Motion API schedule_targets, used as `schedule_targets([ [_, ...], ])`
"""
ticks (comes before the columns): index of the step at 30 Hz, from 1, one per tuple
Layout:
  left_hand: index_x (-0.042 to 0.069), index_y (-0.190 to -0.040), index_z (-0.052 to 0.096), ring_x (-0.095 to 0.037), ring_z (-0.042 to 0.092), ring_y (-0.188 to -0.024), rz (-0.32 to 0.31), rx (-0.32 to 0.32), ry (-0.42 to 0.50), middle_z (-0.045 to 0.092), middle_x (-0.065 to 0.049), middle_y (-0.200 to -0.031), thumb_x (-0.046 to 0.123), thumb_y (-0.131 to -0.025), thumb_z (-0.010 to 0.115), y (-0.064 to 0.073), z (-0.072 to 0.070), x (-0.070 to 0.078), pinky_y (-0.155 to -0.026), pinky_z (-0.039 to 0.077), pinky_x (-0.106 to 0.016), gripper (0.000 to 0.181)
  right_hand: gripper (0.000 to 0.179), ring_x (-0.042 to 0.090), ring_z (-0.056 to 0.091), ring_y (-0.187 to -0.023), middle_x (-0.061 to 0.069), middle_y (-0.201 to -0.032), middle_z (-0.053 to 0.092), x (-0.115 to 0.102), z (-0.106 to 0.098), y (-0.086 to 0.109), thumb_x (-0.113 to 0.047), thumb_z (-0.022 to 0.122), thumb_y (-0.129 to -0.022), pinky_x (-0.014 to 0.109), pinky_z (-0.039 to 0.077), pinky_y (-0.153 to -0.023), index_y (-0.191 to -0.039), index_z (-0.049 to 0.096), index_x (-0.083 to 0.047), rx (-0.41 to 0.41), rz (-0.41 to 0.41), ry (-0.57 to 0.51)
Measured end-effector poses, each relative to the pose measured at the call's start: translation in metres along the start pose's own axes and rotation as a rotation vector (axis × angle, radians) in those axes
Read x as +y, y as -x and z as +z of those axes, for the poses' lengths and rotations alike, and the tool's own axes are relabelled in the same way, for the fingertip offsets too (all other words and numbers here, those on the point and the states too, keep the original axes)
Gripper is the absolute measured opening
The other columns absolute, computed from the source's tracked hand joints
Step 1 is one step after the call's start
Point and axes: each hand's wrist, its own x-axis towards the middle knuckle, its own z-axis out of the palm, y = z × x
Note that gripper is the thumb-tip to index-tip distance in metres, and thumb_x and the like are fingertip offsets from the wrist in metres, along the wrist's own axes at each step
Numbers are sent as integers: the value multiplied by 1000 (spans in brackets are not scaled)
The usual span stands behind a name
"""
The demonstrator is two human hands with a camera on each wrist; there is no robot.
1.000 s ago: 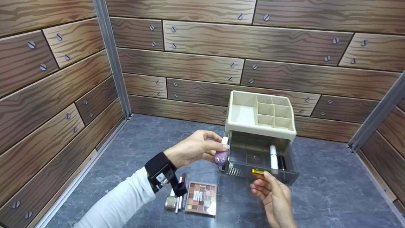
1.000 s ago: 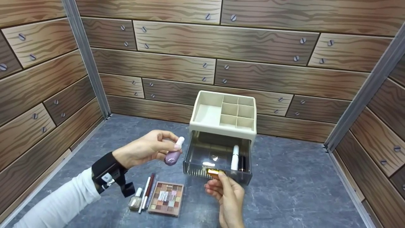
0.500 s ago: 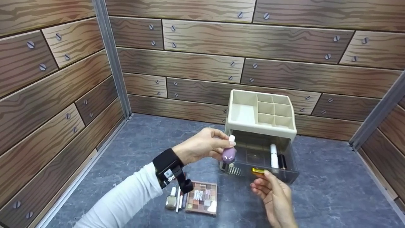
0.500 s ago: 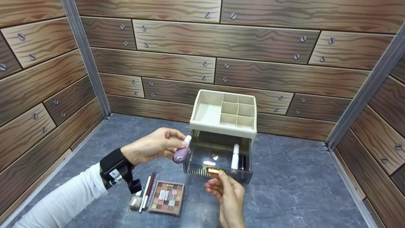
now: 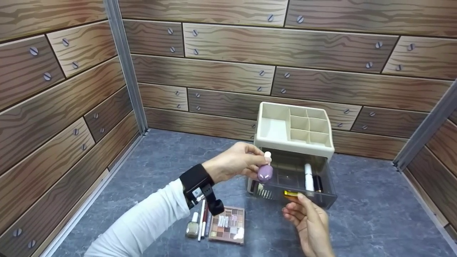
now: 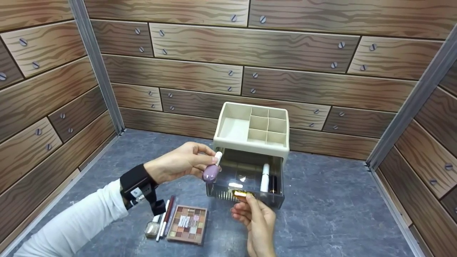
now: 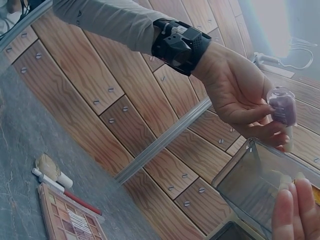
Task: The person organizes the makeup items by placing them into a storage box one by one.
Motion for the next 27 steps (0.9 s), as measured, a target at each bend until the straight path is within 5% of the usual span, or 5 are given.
schedule_targets([
  [13, -5, -115, 67, -23, 75, -86, -9, 2, -79, 74, -17, -102, 7, -98, 72, -16, 17, 7, -79, 66, -33, 22, 36, 14, 75, -71, 1, -76, 74, 2, 0, 1, -16, 47, -112, 24, 64, -67, -95, 77, -6, -3, 2, -9],
  [27, -6, -109, 66, -27, 74, -90, -64, 1, -64, 72, -18, -100, 2, -98, 70, -31, 27, 12, -78, 66, -33, 14, 35, 14, 75, -72, 1, -77, 74, 0, 0, 0, -18, 48, -112, 24, 64, -68, -95, 76, -7, 11, 8, 22],
])
